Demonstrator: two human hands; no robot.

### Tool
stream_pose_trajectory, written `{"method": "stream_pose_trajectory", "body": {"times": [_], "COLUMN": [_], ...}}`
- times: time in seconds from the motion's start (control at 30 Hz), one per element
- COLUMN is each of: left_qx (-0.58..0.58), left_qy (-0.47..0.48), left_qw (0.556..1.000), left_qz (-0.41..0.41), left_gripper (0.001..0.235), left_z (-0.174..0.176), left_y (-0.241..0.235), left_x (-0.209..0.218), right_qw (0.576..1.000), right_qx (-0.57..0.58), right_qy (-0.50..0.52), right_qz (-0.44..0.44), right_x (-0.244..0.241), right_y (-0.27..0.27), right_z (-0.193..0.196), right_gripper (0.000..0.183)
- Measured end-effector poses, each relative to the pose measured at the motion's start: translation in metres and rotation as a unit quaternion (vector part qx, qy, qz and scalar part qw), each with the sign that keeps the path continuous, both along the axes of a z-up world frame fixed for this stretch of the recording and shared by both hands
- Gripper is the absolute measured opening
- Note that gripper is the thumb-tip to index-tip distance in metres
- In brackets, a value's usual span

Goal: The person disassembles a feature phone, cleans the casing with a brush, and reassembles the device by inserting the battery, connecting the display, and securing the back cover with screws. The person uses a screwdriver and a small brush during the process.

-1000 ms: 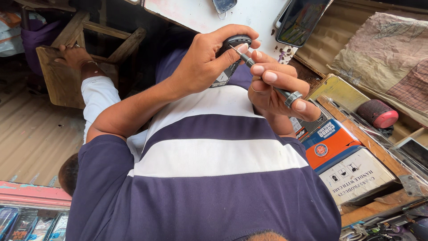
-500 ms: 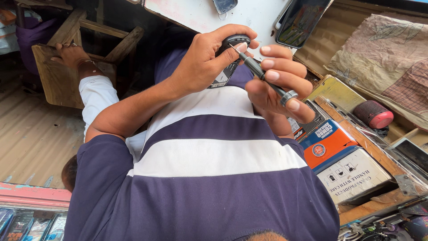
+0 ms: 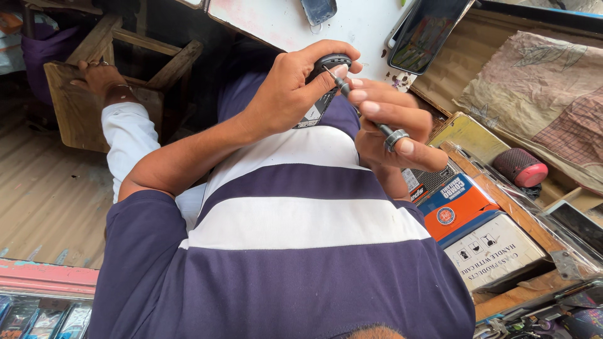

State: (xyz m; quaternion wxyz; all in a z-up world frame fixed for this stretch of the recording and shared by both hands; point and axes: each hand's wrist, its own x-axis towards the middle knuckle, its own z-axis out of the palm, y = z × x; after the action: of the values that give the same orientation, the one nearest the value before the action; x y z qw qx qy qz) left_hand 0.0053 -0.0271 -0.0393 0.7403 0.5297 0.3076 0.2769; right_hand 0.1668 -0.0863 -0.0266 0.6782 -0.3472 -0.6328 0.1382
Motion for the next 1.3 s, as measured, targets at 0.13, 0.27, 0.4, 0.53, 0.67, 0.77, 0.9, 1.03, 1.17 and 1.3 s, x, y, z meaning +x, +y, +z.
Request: {"method": "stream_pose_trajectory", "body": {"times": [0.13, 0.27, 0.4, 0.53, 0.67, 0.77, 0.9, 1.03, 1.17, 1.3], "left_qx": [-0.021, 0.012, -0.019, -0.007, -0.015, 0.010, -0.001, 0.020, -0.022, -0.060], "left_qy": [-0.003, -0.014, -0.001, -0.004, 0.000, 0.016, -0.003, 0.004, -0.044, -0.125], "left_qw": [1.000, 1.000, 1.000, 1.000, 1.000, 1.000, 1.000, 1.000, 0.998, 0.990], "left_qz": [-0.002, 0.013, 0.006, 0.007, 0.003, -0.007, -0.003, -0.007, -0.025, -0.030], "left_gripper": [0.026, 0.025, 0.026, 0.024, 0.025, 0.028, 0.025, 0.026, 0.028, 0.039], "left_z": [0.001, 0.000, -0.001, 0.001, 0.001, 0.002, 0.002, 0.002, 0.006, 0.014], "left_y": [0.001, 0.001, 0.000, 0.000, -0.001, 0.000, 0.000, 0.002, 0.004, 0.006], "left_x": [0.001, 0.000, -0.001, 0.000, -0.001, -0.002, -0.001, -0.002, -0.005, -0.018], "right_qw": [0.999, 0.998, 0.999, 0.999, 1.000, 0.996, 0.999, 0.998, 0.996, 0.977], "right_qx": [0.002, 0.024, -0.020, -0.017, 0.000, -0.080, -0.001, -0.040, 0.060, 0.041], "right_qy": [0.007, 0.031, -0.029, -0.023, -0.002, 0.015, -0.030, -0.048, 0.061, 0.191], "right_qz": [-0.047, 0.057, 0.025, 0.046, 0.004, 0.026, 0.015, 0.023, -0.024, -0.087], "right_x": [-0.001, -0.002, -0.001, -0.004, -0.008, -0.011, -0.008, -0.008, -0.003, 0.034], "right_y": [0.000, 0.008, 0.004, 0.004, 0.003, 0.000, 0.005, 0.005, 0.010, 0.009], "right_z": [-0.001, 0.002, 0.011, 0.011, 0.011, 0.014, 0.012, 0.010, -0.001, -0.009], "right_gripper": [0.036, 0.030, 0.045, 0.045, 0.047, 0.047, 0.048, 0.048, 0.039, 0.063]}}
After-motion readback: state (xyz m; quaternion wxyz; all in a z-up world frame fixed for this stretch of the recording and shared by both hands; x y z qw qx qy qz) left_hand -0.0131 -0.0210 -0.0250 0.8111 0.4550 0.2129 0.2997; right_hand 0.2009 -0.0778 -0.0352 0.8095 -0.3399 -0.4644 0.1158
